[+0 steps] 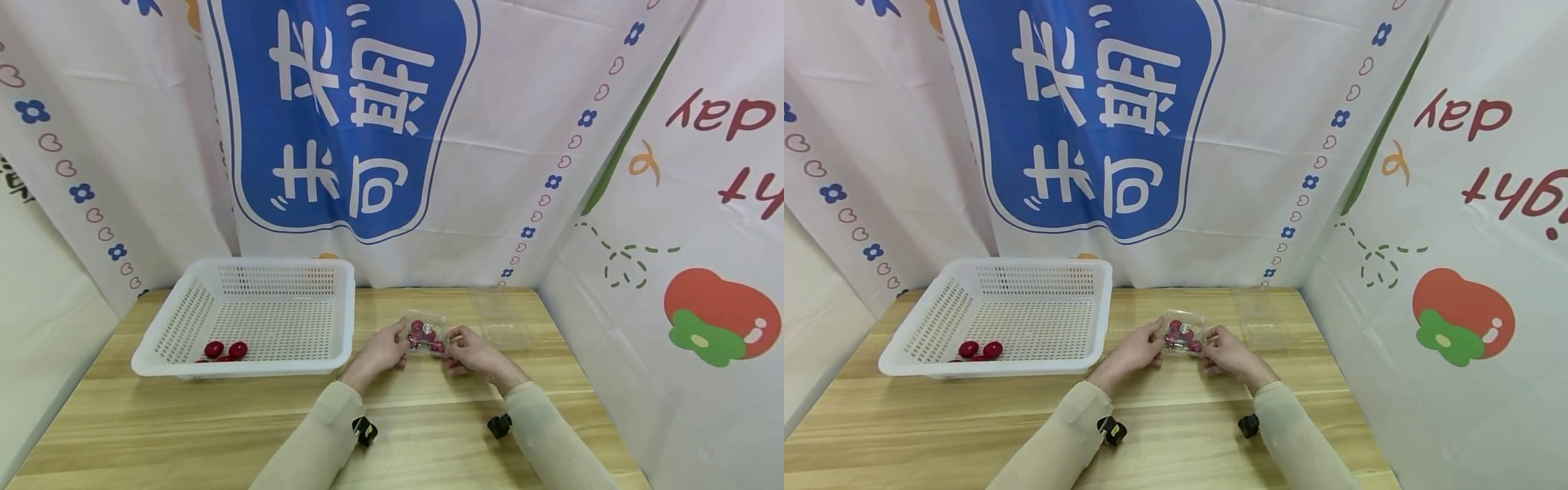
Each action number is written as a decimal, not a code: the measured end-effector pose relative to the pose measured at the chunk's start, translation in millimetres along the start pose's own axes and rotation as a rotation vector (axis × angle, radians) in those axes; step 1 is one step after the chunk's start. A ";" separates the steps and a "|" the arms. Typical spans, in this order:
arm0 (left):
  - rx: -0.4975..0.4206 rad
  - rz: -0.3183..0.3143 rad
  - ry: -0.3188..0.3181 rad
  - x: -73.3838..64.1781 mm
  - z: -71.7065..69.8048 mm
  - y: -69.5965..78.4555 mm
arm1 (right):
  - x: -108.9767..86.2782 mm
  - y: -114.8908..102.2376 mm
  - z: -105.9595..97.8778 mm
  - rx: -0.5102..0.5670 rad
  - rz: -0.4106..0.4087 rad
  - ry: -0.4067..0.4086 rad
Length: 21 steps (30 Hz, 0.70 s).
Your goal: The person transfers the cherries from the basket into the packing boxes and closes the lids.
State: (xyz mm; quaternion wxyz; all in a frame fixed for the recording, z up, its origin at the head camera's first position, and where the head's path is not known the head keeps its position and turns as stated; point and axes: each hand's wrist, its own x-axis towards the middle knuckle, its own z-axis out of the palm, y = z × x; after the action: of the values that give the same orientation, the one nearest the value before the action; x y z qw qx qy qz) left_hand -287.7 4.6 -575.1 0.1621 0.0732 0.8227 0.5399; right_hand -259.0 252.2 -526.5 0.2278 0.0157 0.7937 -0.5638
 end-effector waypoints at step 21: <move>0.006 -0.002 -0.006 -36.8 -9.4 29.7 | 11.6 -11.0 -10.7 -0.028 0.042 0.023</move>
State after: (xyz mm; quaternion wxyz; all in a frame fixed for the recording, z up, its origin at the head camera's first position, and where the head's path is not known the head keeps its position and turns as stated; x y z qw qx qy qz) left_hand -258.1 -2.3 -537.7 0.1648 0.0746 0.8240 0.5369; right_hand -276.2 255.2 -518.4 0.2306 0.0359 0.8037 -0.5473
